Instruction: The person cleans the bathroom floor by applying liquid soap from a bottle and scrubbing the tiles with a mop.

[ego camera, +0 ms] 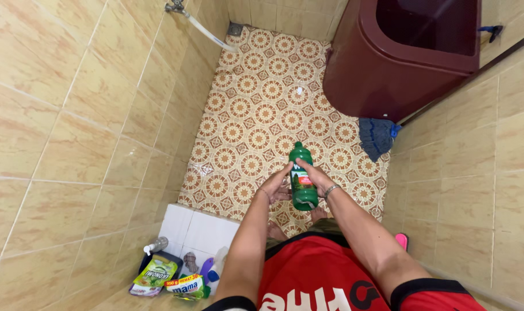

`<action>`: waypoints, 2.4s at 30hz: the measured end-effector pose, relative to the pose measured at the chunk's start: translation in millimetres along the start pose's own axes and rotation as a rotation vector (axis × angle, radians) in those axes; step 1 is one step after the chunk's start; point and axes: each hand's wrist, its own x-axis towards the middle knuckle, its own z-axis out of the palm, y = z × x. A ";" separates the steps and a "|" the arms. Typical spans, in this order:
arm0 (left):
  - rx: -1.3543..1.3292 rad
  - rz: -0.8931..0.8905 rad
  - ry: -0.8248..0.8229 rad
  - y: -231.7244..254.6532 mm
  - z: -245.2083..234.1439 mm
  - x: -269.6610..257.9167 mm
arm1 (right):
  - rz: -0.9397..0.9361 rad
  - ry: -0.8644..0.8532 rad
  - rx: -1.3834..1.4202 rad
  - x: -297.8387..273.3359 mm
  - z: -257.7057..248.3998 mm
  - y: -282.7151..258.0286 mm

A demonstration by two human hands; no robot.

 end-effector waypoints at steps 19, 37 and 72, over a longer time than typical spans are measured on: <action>-0.289 0.085 -0.369 -29.3 83.1 115.9 | -0.061 0.127 0.210 -47.5 -62.5 -14.3; -0.477 0.290 -0.111 -39.9 -16.5 53.0 | -0.006 -0.097 -0.008 -16.9 43.6 -13.9; -0.409 0.301 -0.226 -49.6 26.2 66.5 | -0.105 0.136 0.079 -26.6 -4.0 4.6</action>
